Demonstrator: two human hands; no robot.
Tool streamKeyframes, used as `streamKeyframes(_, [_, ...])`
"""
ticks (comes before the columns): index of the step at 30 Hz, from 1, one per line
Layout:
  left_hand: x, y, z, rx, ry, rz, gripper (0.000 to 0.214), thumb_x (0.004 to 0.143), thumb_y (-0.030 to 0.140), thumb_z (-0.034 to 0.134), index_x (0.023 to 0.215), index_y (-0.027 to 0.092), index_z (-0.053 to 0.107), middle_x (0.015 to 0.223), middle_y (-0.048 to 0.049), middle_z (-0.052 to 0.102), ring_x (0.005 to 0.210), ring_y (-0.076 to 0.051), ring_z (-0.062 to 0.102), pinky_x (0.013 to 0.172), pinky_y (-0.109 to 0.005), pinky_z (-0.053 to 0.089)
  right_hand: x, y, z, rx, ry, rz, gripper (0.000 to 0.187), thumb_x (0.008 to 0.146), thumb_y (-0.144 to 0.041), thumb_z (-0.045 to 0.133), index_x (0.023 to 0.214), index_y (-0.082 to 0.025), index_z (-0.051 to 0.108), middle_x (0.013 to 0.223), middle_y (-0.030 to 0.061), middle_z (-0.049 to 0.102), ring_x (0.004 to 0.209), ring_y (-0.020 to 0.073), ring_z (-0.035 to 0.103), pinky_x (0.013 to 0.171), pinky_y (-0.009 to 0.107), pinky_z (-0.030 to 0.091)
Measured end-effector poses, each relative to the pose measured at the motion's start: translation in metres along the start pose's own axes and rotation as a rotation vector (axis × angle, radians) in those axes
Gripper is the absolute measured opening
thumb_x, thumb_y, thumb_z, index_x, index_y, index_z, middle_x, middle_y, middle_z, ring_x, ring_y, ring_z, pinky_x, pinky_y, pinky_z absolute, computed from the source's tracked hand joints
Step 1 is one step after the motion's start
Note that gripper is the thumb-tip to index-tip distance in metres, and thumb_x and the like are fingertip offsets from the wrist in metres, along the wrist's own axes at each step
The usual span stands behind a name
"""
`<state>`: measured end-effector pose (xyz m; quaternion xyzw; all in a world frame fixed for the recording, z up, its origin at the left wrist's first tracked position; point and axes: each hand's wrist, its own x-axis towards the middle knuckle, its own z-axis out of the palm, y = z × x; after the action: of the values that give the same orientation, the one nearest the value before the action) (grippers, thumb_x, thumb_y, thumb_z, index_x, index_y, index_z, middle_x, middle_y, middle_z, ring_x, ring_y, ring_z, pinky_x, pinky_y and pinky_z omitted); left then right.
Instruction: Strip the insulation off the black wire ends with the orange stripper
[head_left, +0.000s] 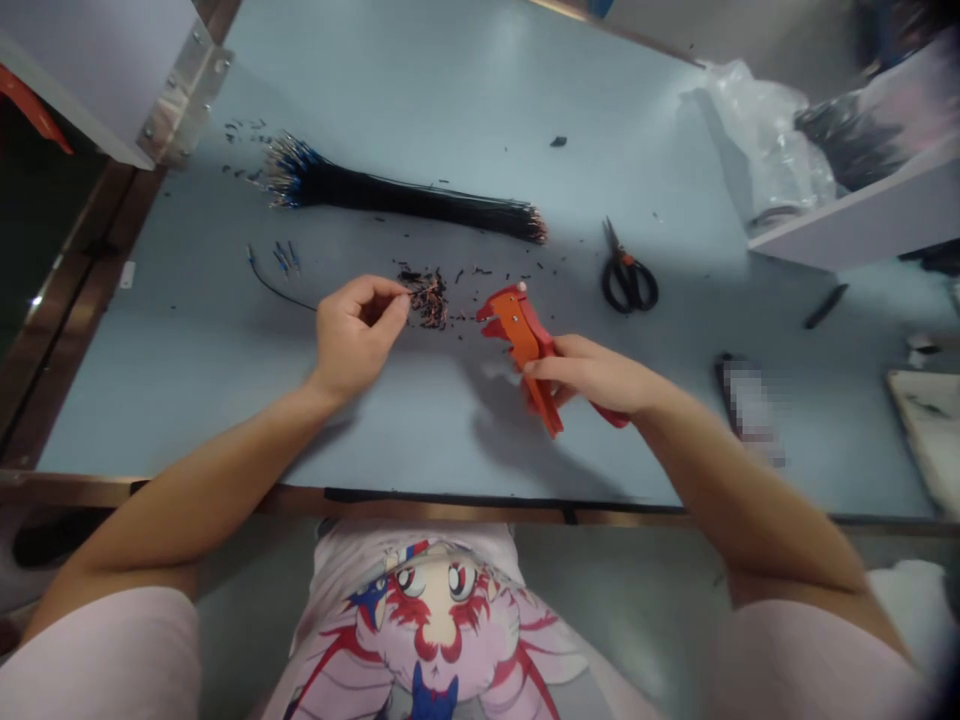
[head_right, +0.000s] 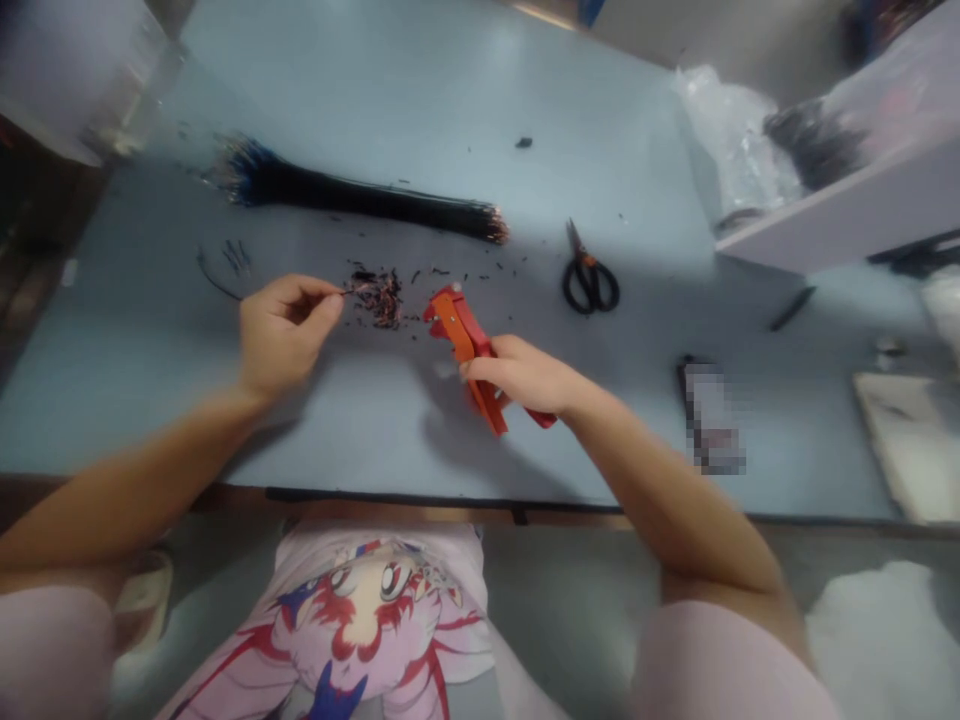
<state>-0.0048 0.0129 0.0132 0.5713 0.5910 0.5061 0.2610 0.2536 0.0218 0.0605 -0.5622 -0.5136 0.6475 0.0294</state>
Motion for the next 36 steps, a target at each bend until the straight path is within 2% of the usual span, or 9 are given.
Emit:
streamKeyframes(5, [0.000, 0.001, -0.002, -0.026, -0.011, 0.009, 0.005, 0.076, 0.023, 0.062, 0.073, 0.021, 0.065, 0.065, 0.0019, 0.062, 0.058, -0.010, 0.053, 0.055, -0.023, 0.043, 0.005, -0.003, -0.008, -0.267, 0.007, -0.020, 0.017, 0.076, -0.020, 0.060, 0.060, -0.016, 0.060, 0.057, 0.0085, 0.065, 0.046, 0.0185, 0.059, 0.043, 0.028, 0.046])
streamKeyframes(9, [0.001, 0.002, -0.003, -0.036, -0.015, 0.018, 0.005, 0.076, 0.023, 0.062, 0.073, 0.021, 0.066, 0.066, 0.0016, 0.063, 0.059, -0.010, 0.054, 0.056, -0.023, 0.044, 0.009, 0.003, -0.004, -0.277, 0.075, -0.042, 0.016, 0.076, -0.018, 0.056, 0.061, -0.016, 0.061, 0.062, 0.0093, 0.068, 0.051, 0.0191, 0.061, 0.047, 0.029, 0.048])
streamKeyframes(13, [0.000, 0.001, -0.002, -0.025, -0.039, 0.023, 0.005, 0.076, 0.022, 0.062, 0.073, 0.020, 0.066, 0.065, 0.0013, 0.062, 0.059, -0.010, 0.054, 0.056, -0.023, 0.044, 0.004, 0.005, -0.005, -0.282, 0.041, -0.009, 0.015, 0.075, -0.017, 0.058, 0.060, -0.016, 0.062, 0.062, 0.0092, 0.067, 0.051, 0.0185, 0.061, 0.047, 0.028, 0.049])
streamKeyframes(16, [-0.001, 0.000, -0.001, -0.026, -0.060, 0.022, 0.005, 0.075, 0.023, 0.062, 0.073, 0.020, 0.065, 0.065, 0.0015, 0.062, 0.059, -0.010, 0.054, 0.055, -0.023, 0.044, -0.004, 0.006, -0.007, -0.038, -0.007, -0.050, 0.004, 0.074, -0.018, 0.062, 0.075, -0.015, 0.063, 0.069, 0.0093, 0.069, 0.059, 0.0209, 0.066, 0.050, 0.028, 0.053])
streamKeyframes(18, [-0.001, 0.000, -0.001, -0.028, -0.055, 0.025, 0.005, 0.075, 0.024, 0.062, 0.073, 0.020, 0.065, 0.065, 0.0016, 0.062, 0.059, -0.010, 0.054, 0.055, -0.022, 0.044, -0.008, 0.010, -0.007, 0.198, -0.085, -0.054, 0.017, 0.074, -0.021, 0.064, 0.089, -0.013, 0.061, 0.076, 0.0100, 0.070, 0.067, 0.0240, 0.069, 0.055, 0.032, 0.057])
streamKeyframes(22, [-0.002, 0.000, -0.001, -0.031, -0.060, 0.030, 0.006, 0.075, 0.025, 0.062, 0.074, 0.020, 0.066, 0.064, 0.0017, 0.062, 0.057, -0.010, 0.053, 0.054, -0.022, 0.043, -0.005, 0.029, -0.001, 0.478, -0.343, 0.115, 0.027, 0.074, -0.024, 0.062, 0.097, -0.010, 0.058, 0.078, 0.0111, 0.070, 0.067, 0.0252, 0.071, 0.057, 0.035, 0.057])
streamKeyframes(26, [-0.001, -0.002, -0.001, -0.031, -0.064, 0.036, 0.005, 0.075, 0.025, 0.063, 0.074, 0.021, 0.066, 0.064, 0.0018, 0.063, 0.056, -0.010, 0.053, 0.053, -0.022, 0.043, -0.004, 0.047, 0.009, 0.623, -0.321, 0.116, 0.027, 0.073, -0.022, 0.059, 0.097, -0.010, 0.056, 0.080, 0.0109, 0.069, 0.071, 0.0257, 0.071, 0.060, 0.035, 0.057])
streamKeyframes(33, [-0.003, 0.004, -0.003, -0.071, -0.099, 0.048, 0.006, 0.075, 0.026, 0.062, 0.074, 0.022, 0.066, 0.063, 0.0022, 0.062, 0.055, -0.009, 0.053, 0.052, -0.022, 0.042, -0.021, 0.054, 0.025, 0.741, -0.458, -0.220, 0.030, 0.071, -0.026, 0.067, 0.094, -0.011, 0.055, 0.076, 0.0087, 0.068, 0.067, 0.0252, 0.070, 0.067, 0.042, 0.055])
streamKeyframes(36, [-0.007, 0.009, -0.005, -0.090, -0.129, 0.090, 0.005, 0.076, 0.025, 0.062, 0.075, 0.022, 0.066, 0.064, 0.0020, 0.063, 0.057, -0.009, 0.055, 0.053, -0.022, 0.043, -0.022, 0.056, 0.031, 0.692, -0.488, -0.267, 0.032, 0.071, -0.024, 0.069, 0.096, -0.011, 0.056, 0.080, 0.0095, 0.069, 0.070, 0.0257, 0.070, 0.066, 0.042, 0.055])
